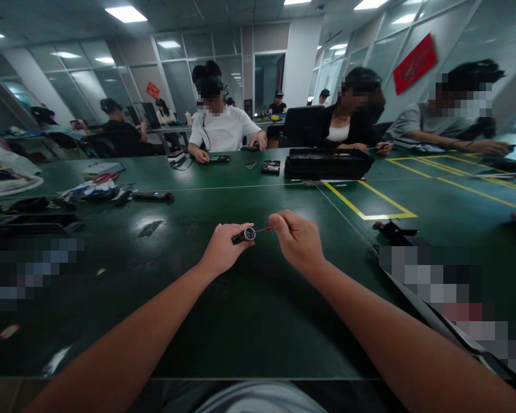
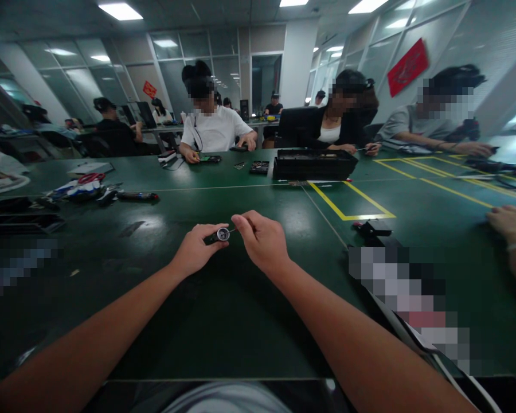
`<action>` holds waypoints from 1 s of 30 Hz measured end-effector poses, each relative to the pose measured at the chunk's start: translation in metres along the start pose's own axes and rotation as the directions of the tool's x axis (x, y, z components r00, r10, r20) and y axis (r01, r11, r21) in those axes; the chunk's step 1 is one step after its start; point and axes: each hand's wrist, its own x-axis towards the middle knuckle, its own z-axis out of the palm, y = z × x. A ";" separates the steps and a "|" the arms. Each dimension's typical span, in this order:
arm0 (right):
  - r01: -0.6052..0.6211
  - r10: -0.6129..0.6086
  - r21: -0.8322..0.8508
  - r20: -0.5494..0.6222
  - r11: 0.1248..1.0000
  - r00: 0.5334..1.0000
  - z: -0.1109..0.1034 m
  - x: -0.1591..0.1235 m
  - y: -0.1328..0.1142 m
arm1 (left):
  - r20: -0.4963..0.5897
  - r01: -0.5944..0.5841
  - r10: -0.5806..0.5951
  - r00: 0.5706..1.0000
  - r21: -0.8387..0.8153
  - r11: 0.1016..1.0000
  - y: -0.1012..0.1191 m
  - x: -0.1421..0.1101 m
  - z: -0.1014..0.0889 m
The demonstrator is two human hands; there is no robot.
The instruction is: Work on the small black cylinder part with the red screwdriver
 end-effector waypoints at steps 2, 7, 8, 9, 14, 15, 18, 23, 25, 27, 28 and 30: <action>-0.018 0.018 -0.007 -0.019 1.000 1.000 0.001 0.000 0.000 | -0.014 0.002 -0.002 1.000 -0.005 1.000 0.000 0.000 0.000; 0.013 -0.014 0.043 0.013 0.999 1.000 0.001 0.000 0.003 | -0.056 0.018 -0.021 0.998 -0.043 0.999 -0.003 0.000 0.000; 0.018 -0.020 0.059 0.028 0.998 0.999 0.001 0.000 0.003 | -0.056 0.022 -0.024 0.998 -0.042 0.999 -0.003 0.001 0.000; 0.015 -0.018 0.071 0.049 0.997 0.999 0.001 0.000 0.004 | -0.050 0.022 -0.024 0.998 -0.040 0.999 -0.004 0.001 0.000; -0.052 0.047 0.060 0.085 0.997 0.995 0.000 0.002 0.004 | -0.019 0.010 -0.011 1.000 -0.026 1.000 -0.002 0.000 0.001; -0.069 0.063 0.079 0.075 0.995 0.995 0.001 0.002 0.005 | -0.022 0.009 -0.009 1.000 -0.027 1.000 -0.002 0.000 0.001; -0.121 0.117 0.204 0.029 0.971 0.993 0.005 0.004 0.011 | -0.030 0.015 -0.016 0.999 -0.031 0.999 -0.001 0.000 0.000; -0.285 0.325 0.523 0.017 0.803 0.946 0.018 0.009 0.028 | -0.022 -0.015 0.015 1.000 -0.024 1.000 0.000 0.001 -0.004; -0.433 0.518 0.607 0.042 0.666 0.855 0.022 0.010 0.035 | -0.016 -0.061 0.061 0.998 -0.002 0.998 0.000 0.002 -0.005; -0.494 0.614 0.628 0.032 0.602 0.789 0.024 0.011 0.041 | -0.007 -0.058 0.058 0.998 0.018 0.998 -0.002 0.004 -0.006; -0.501 0.631 0.629 0.022 0.594 0.776 0.024 0.011 0.042 | -0.001 -0.043 0.043 0.999 0.024 0.999 -0.003 0.004 -0.006; -0.485 0.621 0.629 0.004 0.607 0.784 0.023 0.011 0.041 | 0.011 -0.016 0.016 1.000 0.031 0.999 -0.005 0.005 -0.006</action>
